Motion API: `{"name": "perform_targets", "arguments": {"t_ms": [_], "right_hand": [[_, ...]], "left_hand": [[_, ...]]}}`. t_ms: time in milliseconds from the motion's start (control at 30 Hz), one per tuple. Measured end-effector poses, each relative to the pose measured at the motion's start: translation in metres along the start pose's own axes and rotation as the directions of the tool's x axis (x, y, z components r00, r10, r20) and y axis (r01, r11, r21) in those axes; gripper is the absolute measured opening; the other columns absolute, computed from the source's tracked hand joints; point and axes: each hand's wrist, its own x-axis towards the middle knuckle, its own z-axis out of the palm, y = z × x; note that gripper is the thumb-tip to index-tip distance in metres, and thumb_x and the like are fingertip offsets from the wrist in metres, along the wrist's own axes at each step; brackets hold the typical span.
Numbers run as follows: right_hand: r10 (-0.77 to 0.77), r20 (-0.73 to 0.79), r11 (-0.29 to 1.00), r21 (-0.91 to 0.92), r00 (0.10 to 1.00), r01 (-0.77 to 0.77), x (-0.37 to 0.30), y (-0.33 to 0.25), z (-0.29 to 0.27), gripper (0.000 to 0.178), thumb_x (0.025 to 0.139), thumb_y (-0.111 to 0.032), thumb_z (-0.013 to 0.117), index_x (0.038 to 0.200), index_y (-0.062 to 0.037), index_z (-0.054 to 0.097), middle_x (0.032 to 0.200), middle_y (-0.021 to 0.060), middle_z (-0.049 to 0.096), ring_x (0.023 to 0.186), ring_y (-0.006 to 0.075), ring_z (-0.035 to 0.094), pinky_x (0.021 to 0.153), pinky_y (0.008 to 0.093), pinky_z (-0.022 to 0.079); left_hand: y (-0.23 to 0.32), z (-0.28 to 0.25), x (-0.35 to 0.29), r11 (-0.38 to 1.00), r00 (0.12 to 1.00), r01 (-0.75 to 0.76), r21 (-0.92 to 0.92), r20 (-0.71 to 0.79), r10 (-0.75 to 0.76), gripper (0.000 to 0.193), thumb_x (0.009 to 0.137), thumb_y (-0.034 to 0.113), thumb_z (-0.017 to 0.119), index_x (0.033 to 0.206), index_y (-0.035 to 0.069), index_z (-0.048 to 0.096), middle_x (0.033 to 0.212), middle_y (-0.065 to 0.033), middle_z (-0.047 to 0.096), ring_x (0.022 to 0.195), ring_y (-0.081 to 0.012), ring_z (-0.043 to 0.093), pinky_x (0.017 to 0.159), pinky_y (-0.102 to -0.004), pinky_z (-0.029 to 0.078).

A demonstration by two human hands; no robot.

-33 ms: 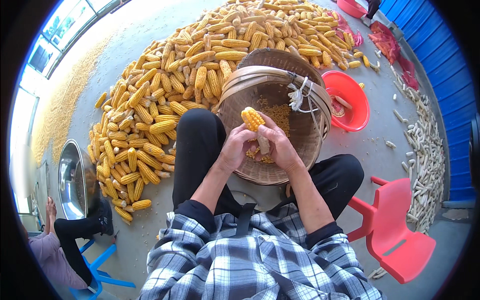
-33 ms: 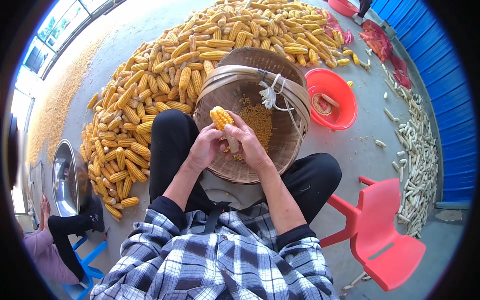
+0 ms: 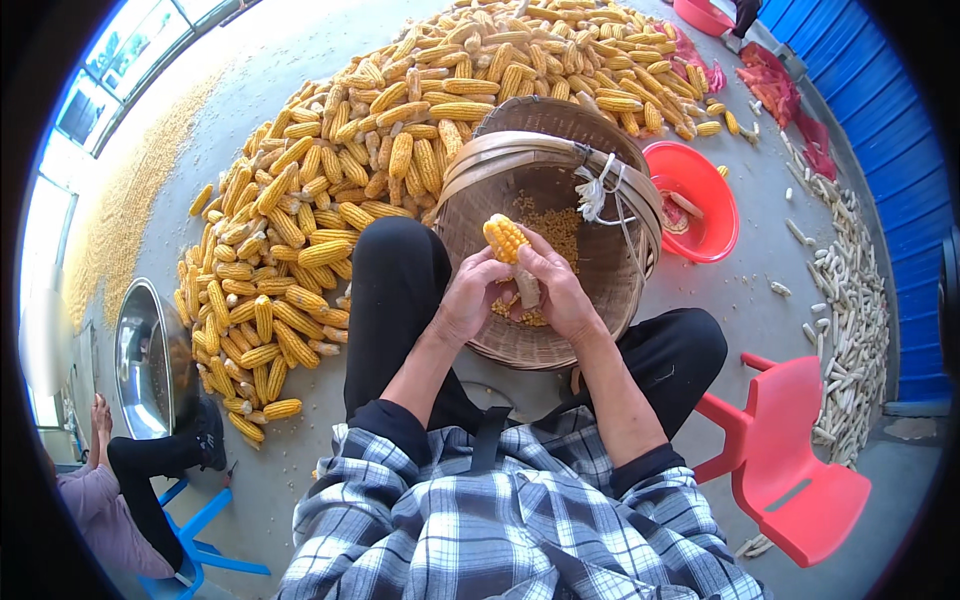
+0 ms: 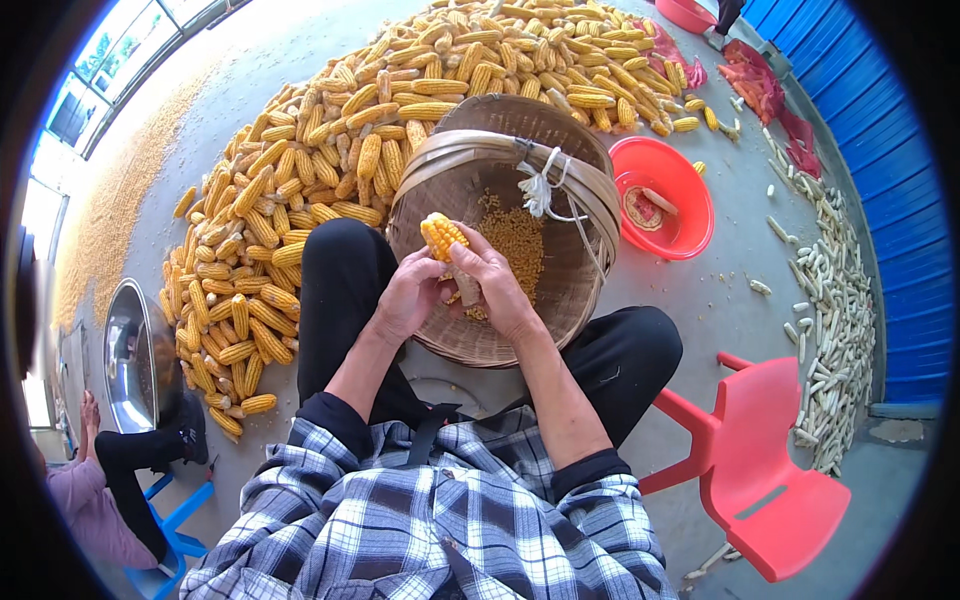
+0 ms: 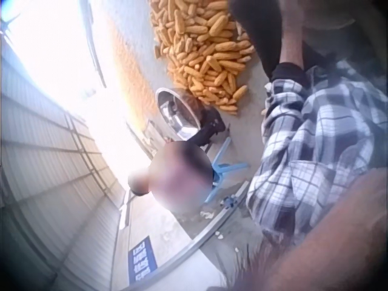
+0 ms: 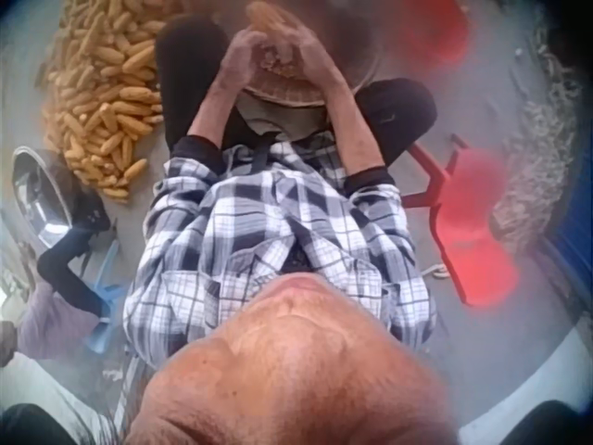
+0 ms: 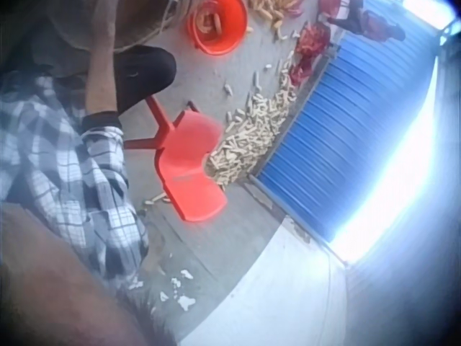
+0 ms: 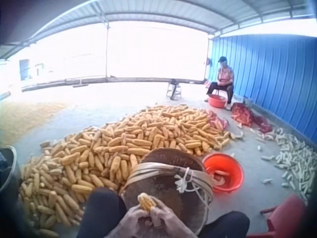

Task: The person sits on the floor and shucks corn cobs by hand, removing kernels into a woven basket. They repeatedly pick up cobs from a large pile, strip the kernels, and place the bare cobs aside.

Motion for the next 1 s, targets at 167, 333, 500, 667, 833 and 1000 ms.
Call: {"name": "perform_targets", "arguments": {"t_ms": [167,333,500,667,833,1000], "right_hand": [[0.034,-0.017,0.998,-0.057,0.999,-0.035,0.004,0.004,-0.005,0.048,0.096,-0.031,0.056,0.136,-0.0086,0.044,0.082,0.0014,0.057,0.049,0.0054,0.044,0.038,0.0176,0.033],[0.049,-0.081,0.995,0.09,0.995,-0.042,0.0,0.006,-0.001,0.043,0.099,-0.03,0.048,0.136,-0.0082,0.044,0.075,0.0023,0.054,0.044,0.0046,0.036,0.037,0.0181,0.028],[0.054,-0.085,0.989,0.14,0.995,-0.042,0.001,0.011,-0.002,0.04,0.102,-0.026,0.039,0.136,-0.0078,0.045,0.077,0.0058,0.057,0.044,0.0057,0.04,0.037,0.0202,0.031],[-0.1,-0.125,0.972,-0.223,0.987,0.07,0.006,0.02,-0.004,0.036,0.1,-0.023,0.041,0.131,-0.0077,0.051,0.081,0.008,0.06,0.046,0.0089,0.044,0.039,0.0225,0.036],[-0.067,-0.261,0.988,-0.149,0.963,0.028,0.006,0.022,-0.011,0.032,0.099,-0.023,0.046,0.12,-0.0021,0.058,0.077,0.0047,0.059,0.047,0.0075,0.047,0.038,0.0218,0.037],[-0.108,-0.238,0.982,-0.18,0.965,0.066,0.006,0.02,-0.005,0.032,0.098,-0.023,0.047,0.119,-0.0012,0.059,0.076,0.0027,0.058,0.047,0.0074,0.046,0.039,0.0227,0.037]], "left_hand": [[-0.005,0.004,0.004,0.993,0.998,-0.023,-0.117,-0.066,0.015,0.029,0.098,0.031,0.045,0.113,0.007,0.053,0.093,-0.003,0.058,0.076,-0.0138,0.055,0.074,-0.0328,0.049],[-0.003,0.012,0.004,0.982,0.984,-0.046,-0.184,-0.18,0.012,0.029,0.1,0.034,0.045,0.11,0.008,0.054,0.091,-0.0014,0.059,0.076,-0.0134,0.055,0.076,-0.0313,0.048],[-0.013,-0.014,0.01,0.983,0.993,-0.105,-0.153,-0.073,0.095,0.021,0.098,0.028,0.05,0.105,0.011,0.058,0.095,0.0005,0.062,0.083,-0.0088,0.059,0.073,-0.0255,0.049],[-0.007,0.002,0.006,0.992,0.962,-0.115,-0.05,-0.254,0.099,0.018,0.096,0.027,0.055,0.102,0.011,0.06,0.093,0.0003,0.062,0.08,-0.0079,0.059,0.073,-0.0238,0.05],[-0.009,0.004,0.007,0.99,0.95,-0.129,0.06,-0.277,0.141,0.018,0.095,0.024,0.057,0.104,0.009,0.062,0.094,-0.0014,0.064,0.084,-0.0091,0.061,0.074,-0.025,0.052],[-0.009,0.002,0.008,0.987,0.947,-0.149,0.053,-0.28,0.158,0.018,0.095,0.022,0.057,0.104,0.008,0.062,0.095,-0.0014,0.064,0.086,-0.0093,0.062,0.073,-0.0249,0.054]]}}
